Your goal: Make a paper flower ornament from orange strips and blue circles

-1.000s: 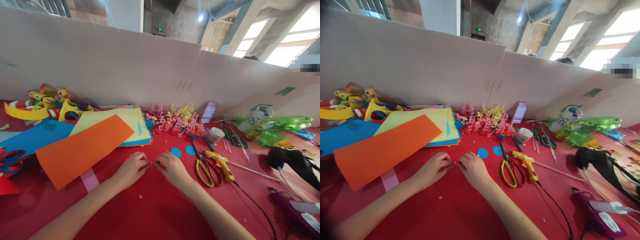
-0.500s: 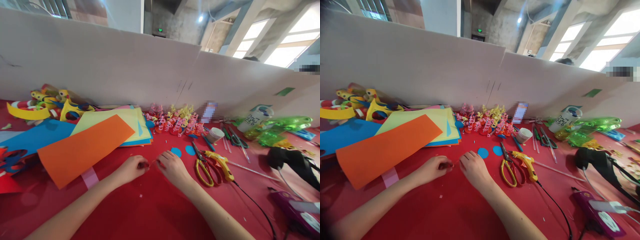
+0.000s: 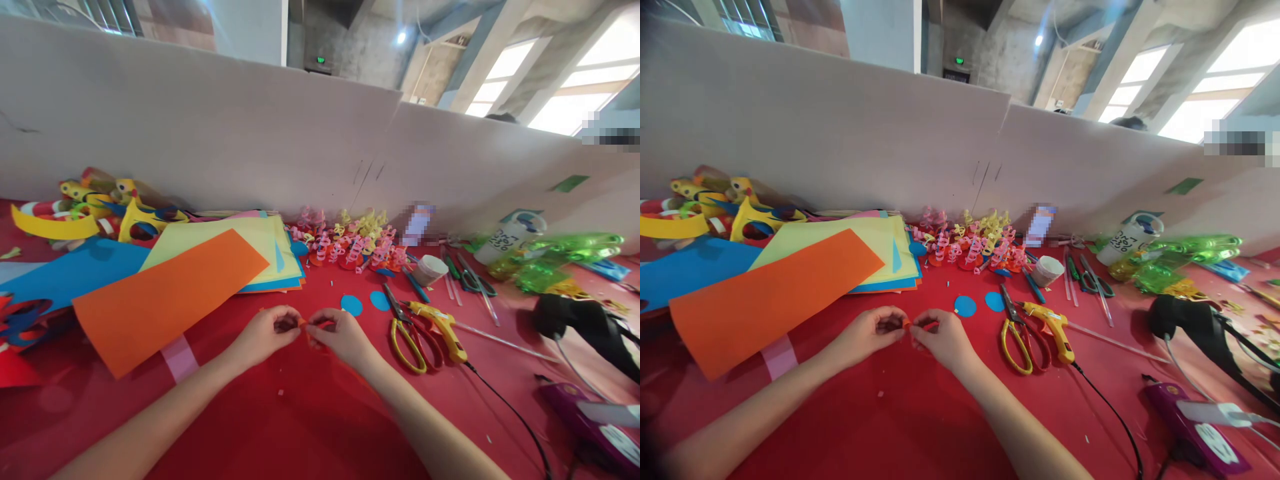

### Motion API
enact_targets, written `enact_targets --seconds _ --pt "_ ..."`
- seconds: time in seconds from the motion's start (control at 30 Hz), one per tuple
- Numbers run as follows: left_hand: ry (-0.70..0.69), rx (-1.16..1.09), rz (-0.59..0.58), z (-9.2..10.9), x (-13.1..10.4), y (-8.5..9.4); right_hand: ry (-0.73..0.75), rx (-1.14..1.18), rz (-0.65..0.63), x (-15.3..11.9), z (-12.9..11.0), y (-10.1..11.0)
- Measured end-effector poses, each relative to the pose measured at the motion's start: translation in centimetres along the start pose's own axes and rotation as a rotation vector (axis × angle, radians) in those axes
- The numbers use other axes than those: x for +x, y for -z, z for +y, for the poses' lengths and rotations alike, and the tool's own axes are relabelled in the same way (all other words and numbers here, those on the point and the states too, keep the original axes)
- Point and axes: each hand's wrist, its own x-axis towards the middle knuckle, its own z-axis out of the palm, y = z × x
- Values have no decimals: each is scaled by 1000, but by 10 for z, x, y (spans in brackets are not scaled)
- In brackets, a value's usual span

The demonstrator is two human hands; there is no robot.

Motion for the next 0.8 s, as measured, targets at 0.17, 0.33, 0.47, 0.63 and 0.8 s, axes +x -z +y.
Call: enact_targets --seconds 0.17,0.33,0.47,0.63,0.8 --pt "-25 -79 40 5 -3 -3 -64 184 7 1 -7 -1" --pt "30 -214 44 7 -4 -6 51 93 93 0 -7 -2" --pt "94 -440 76 7 -5 -10 126 -20 243 0 -2 -5" --pt "179 -734 64 8 -8 -15 223 -112 366 -1 -3 -10" --pt "176 -694 77 9 -10 -15 242 -45 325 -2 -2 -12"
